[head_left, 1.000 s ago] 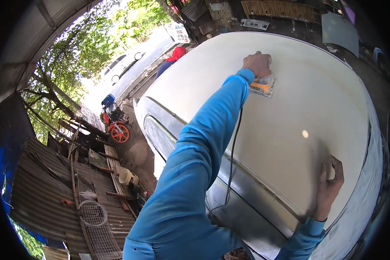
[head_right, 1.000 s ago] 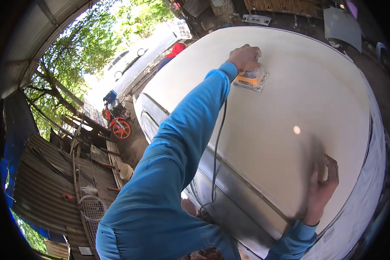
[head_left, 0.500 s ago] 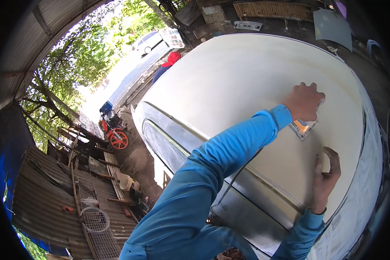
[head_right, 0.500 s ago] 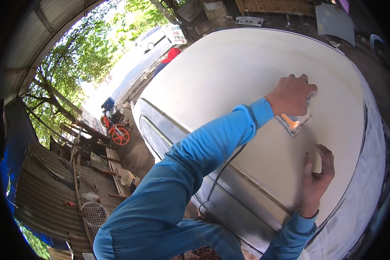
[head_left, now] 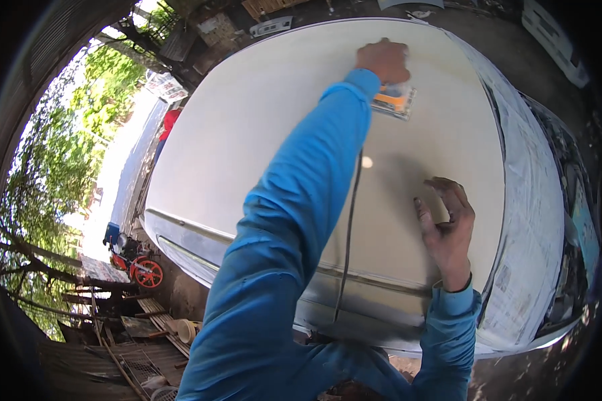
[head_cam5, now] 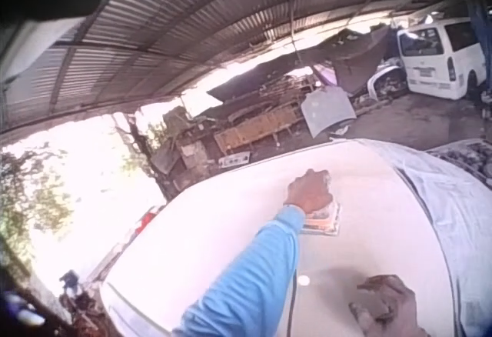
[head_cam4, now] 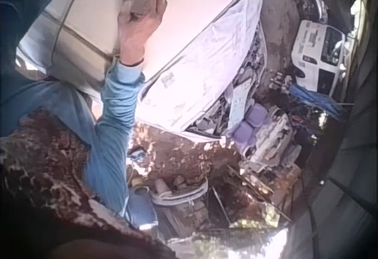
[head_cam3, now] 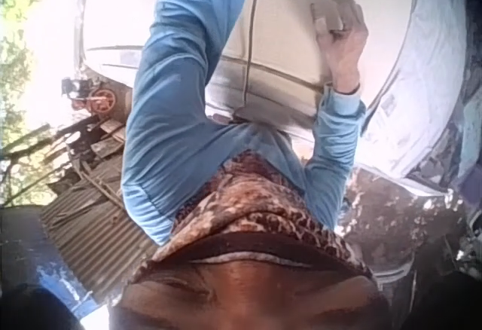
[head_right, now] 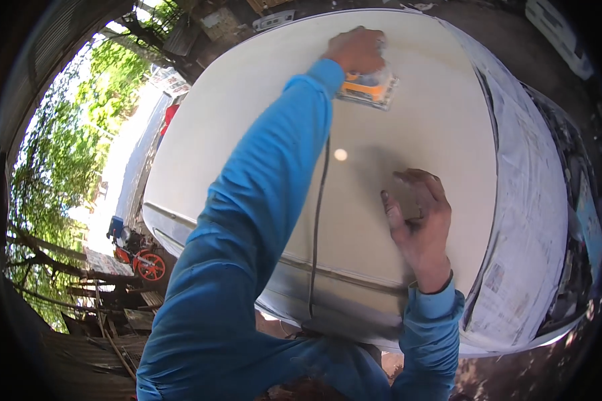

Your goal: Sand the roof of a vehicle using an electric orbital sander.

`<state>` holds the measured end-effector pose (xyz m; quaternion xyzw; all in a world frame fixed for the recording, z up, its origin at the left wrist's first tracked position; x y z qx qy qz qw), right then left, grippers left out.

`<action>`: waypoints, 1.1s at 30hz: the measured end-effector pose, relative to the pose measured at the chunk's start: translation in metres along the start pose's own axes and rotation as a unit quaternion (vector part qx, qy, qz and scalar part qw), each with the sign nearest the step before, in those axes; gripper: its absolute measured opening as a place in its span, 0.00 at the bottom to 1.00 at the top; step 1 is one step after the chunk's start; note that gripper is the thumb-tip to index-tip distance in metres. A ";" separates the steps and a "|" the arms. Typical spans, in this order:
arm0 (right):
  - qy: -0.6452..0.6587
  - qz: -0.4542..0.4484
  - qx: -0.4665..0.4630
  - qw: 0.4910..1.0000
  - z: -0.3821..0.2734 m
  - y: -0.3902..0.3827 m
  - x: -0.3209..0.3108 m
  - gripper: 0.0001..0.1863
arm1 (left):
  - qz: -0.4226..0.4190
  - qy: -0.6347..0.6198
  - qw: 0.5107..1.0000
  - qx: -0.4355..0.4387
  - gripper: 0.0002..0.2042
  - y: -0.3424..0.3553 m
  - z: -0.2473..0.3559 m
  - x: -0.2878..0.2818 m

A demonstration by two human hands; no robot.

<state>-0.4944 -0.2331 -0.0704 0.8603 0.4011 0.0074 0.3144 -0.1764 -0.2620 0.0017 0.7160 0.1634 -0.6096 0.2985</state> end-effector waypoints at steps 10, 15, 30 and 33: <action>0.032 -0.021 -0.022 0.999 0.000 -0.001 0.003 0.15 | -0.040 0.048 0.988 -0.142 0.26 -0.101 -0.186 -0.021; 0.028 -0.024 -0.043 0.998 0.000 -0.003 0.005 0.15 | -0.015 0.056 0.987 -0.151 0.23 -0.193 -0.192 -0.047; 0.060 -0.007 -0.037 0.998 0.003 -0.006 -0.001 0.15 | 0.023 -0.057 0.993 0.098 0.23 -0.190 0.043 -0.068; 0.059 -0.013 -0.045 0.997 0.003 -0.005 -0.002 0.15 | 0.006 -0.052 0.993 0.104 0.23 -0.144 0.056 -0.054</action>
Point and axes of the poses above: each hand's wrist, its own y-axis towards the middle knuckle, its own x-axis out of the palm, z = x × y, the point moved 4 cm from there along y, towards the middle knuckle, and after that the axes turned 11 degrees about y, right-handed, at the moved point
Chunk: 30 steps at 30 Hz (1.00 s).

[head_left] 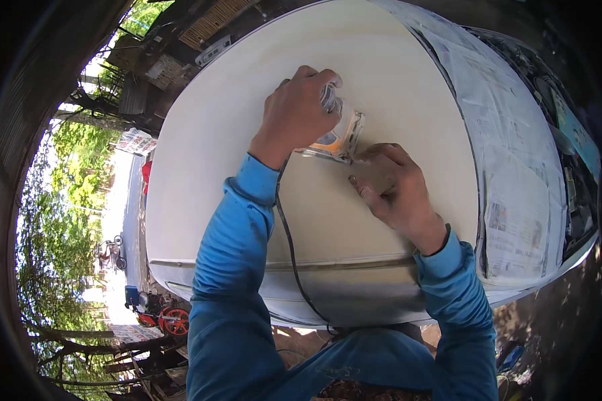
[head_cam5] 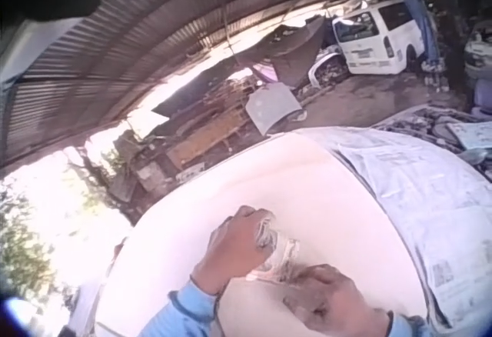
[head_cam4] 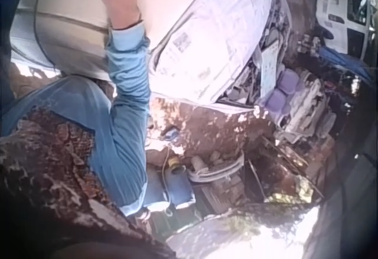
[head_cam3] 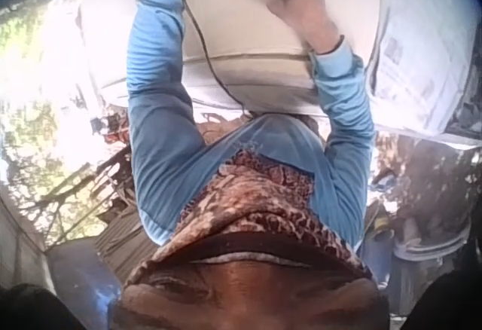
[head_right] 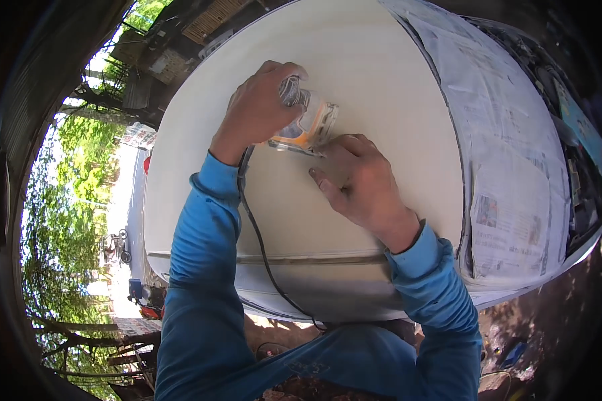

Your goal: Sand the roof of a vehicle using an electric orbital sander.

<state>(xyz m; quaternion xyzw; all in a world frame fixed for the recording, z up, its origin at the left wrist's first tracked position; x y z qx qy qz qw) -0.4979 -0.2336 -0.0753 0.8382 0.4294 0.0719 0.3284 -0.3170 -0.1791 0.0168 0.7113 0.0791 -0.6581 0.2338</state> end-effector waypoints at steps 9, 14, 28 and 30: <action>-0.005 0.003 0.027 1.000 0.003 0.004 -0.005 0.15 | -0.006 0.087 0.994 -0.070 0.25 0.099 -0.102 0.027; -0.027 -0.003 0.015 1.000 0.002 0.005 -0.002 0.15 | -0.046 0.081 0.983 -0.159 0.26 0.069 -0.181 0.022; -0.017 -0.020 -0.006 1.000 0.002 0.000 0.008 0.14 | -0.007 0.041 0.981 -0.190 0.22 -0.123 -0.137 -0.033; -0.015 -0.022 -0.008 1.000 0.001 -0.001 0.009 0.14 | -0.008 0.004 0.988 -0.153 0.22 -0.121 -0.102 -0.034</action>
Point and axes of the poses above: each hand's wrist, its own y-axis towards the middle knuckle, its own x-axis out of the palm, z = x × y, the point moved 4 cm from there along y, towards the middle knuckle, and after that the axes turned 11 degrees about y, right-handed, at the moved point
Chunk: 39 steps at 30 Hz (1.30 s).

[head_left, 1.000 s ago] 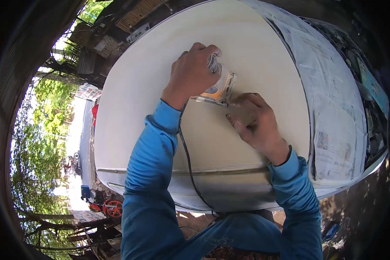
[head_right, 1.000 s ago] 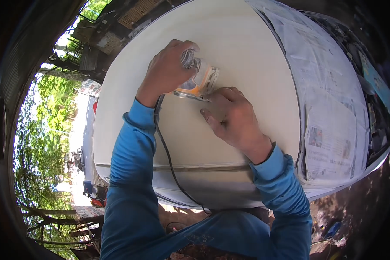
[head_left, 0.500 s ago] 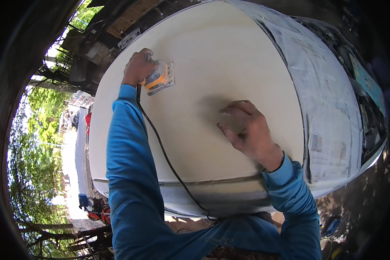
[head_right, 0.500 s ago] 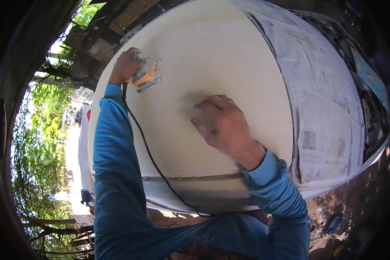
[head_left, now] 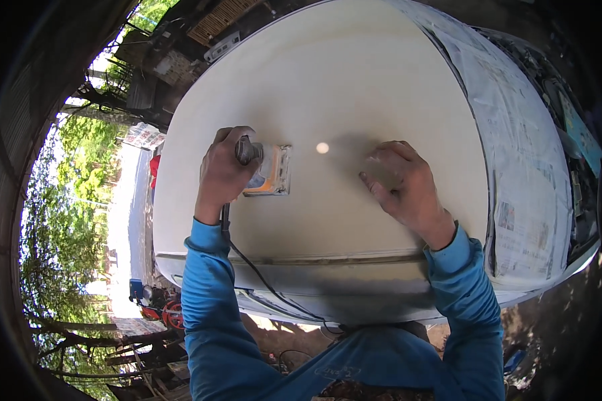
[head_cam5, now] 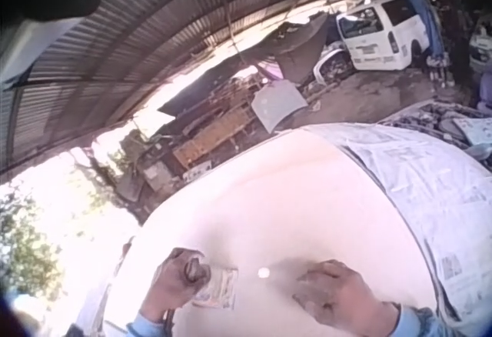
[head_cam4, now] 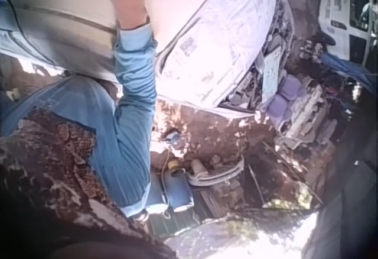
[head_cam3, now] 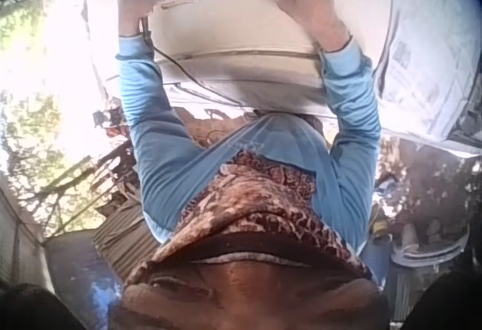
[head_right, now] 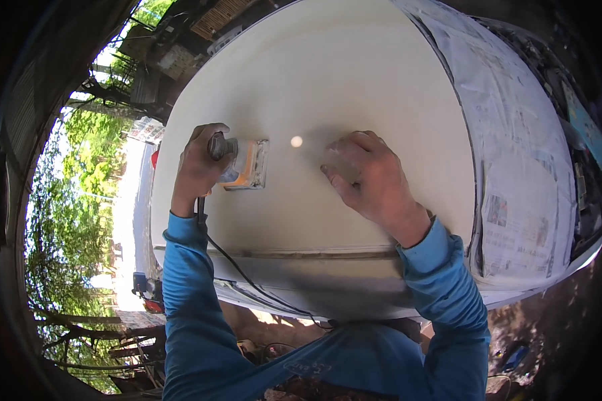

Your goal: Sand the roof of a vehicle using an electric orbital sander.

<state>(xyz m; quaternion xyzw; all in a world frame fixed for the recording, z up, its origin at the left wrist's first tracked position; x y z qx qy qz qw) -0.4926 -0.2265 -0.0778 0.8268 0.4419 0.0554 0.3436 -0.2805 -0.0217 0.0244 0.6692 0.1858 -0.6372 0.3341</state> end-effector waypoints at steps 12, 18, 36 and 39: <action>0.017 0.020 0.021 0.999 0.002 0.000 -0.006 0.14 | 0.013 0.038 0.987 0.155 0.25 0.118 0.131 0.039; 0.012 0.026 0.030 0.999 0.005 0.003 -0.012 0.14 | 0.008 0.090 0.994 0.068 0.25 0.200 0.087 0.054; 0.019 -0.003 -0.016 1.000 -0.003 0.001 -0.002 0.15 | -0.004 0.000 1.000 0.009 0.30 0.045 -0.043 0.011; 0.010 0.021 -0.014 1.000 -0.004 0.001 -0.004 0.14 | 0.015 -0.010 0.998 0.053 0.28 0.017 0.000 0.006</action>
Point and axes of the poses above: each hand's wrist, its own y-axis towards the middle knuckle, its own x-axis out of the palm, z = x × y, the point moved 4 cm from there along y, towards the middle knuckle, and after that the axes turned 11 degrees about y, right-handed, at the moved point
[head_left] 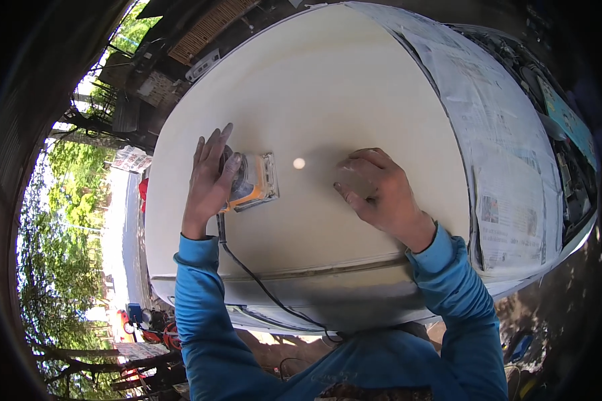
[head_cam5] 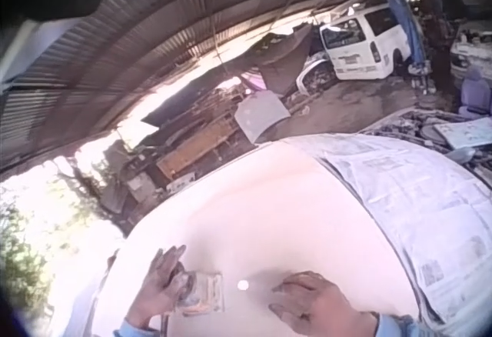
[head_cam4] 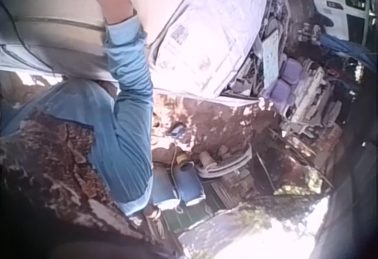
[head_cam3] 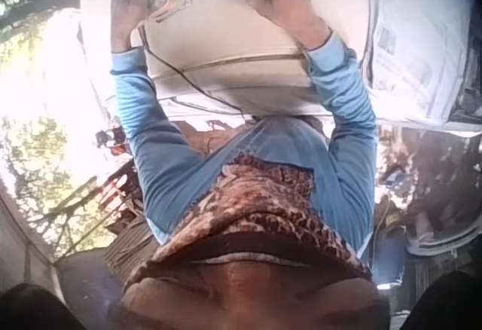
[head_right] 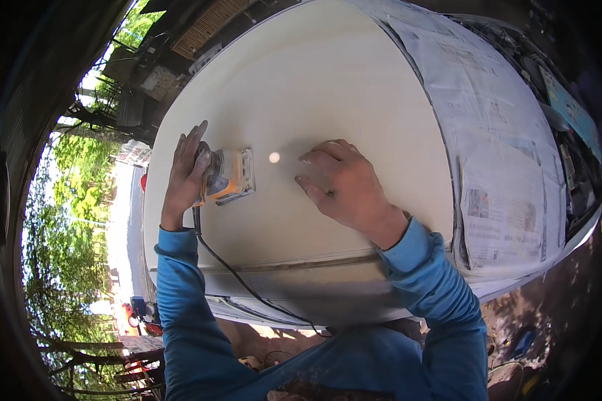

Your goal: Sand the roof of a vehicle using an electric orbital sander.

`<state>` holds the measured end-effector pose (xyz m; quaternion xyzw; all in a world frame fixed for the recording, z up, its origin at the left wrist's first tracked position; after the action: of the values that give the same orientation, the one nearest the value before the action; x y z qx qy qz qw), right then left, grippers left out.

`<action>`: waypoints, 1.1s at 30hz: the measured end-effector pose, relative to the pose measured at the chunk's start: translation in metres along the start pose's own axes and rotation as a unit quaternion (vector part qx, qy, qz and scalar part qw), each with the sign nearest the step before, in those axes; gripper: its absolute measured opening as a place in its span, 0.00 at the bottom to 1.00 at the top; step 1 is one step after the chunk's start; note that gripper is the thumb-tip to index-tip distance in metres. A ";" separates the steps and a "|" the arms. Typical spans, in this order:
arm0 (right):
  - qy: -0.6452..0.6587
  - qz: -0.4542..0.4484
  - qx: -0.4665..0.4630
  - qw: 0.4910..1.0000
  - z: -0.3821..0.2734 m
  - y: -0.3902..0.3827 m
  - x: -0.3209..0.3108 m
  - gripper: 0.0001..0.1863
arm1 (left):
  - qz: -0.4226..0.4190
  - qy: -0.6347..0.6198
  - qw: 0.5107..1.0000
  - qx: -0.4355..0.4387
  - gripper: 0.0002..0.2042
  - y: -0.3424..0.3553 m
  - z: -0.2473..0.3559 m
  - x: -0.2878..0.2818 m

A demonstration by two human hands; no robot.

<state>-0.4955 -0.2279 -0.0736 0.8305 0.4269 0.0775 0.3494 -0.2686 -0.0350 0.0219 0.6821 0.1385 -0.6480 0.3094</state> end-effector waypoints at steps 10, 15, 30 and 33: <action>-0.008 0.065 -0.018 0.998 -0.003 0.002 -0.016 0.15 | 0.026 0.007 0.981 0.190 0.23 0.047 0.154 0.028; -0.002 0.078 -0.018 0.997 0.000 0.003 -0.015 0.15 | 0.013 0.030 0.986 0.166 0.17 0.139 0.165 0.056; -0.002 0.058 -0.016 0.998 -0.002 0.004 -0.011 0.14 | -0.022 0.083 0.992 -0.094 0.19 0.147 -0.089 0.039; -0.001 0.054 -0.022 0.998 -0.003 0.003 -0.009 0.14 | -0.013 0.098 0.988 -0.119 0.18 0.092 -0.106 0.023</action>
<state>-0.5001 -0.2345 -0.0679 0.8447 0.3790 0.1050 0.3630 -0.1267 -0.0469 0.0187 0.6984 0.2529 -0.5610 0.3654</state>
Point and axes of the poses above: each hand's wrist, its own y-axis towards the middle knuckle, its own x-axis out of the palm, z = x × y, the point moved 4 cm from there along y, towards the middle knuckle, and after that the axes turned 11 degrees about y, right-handed, at the moved point
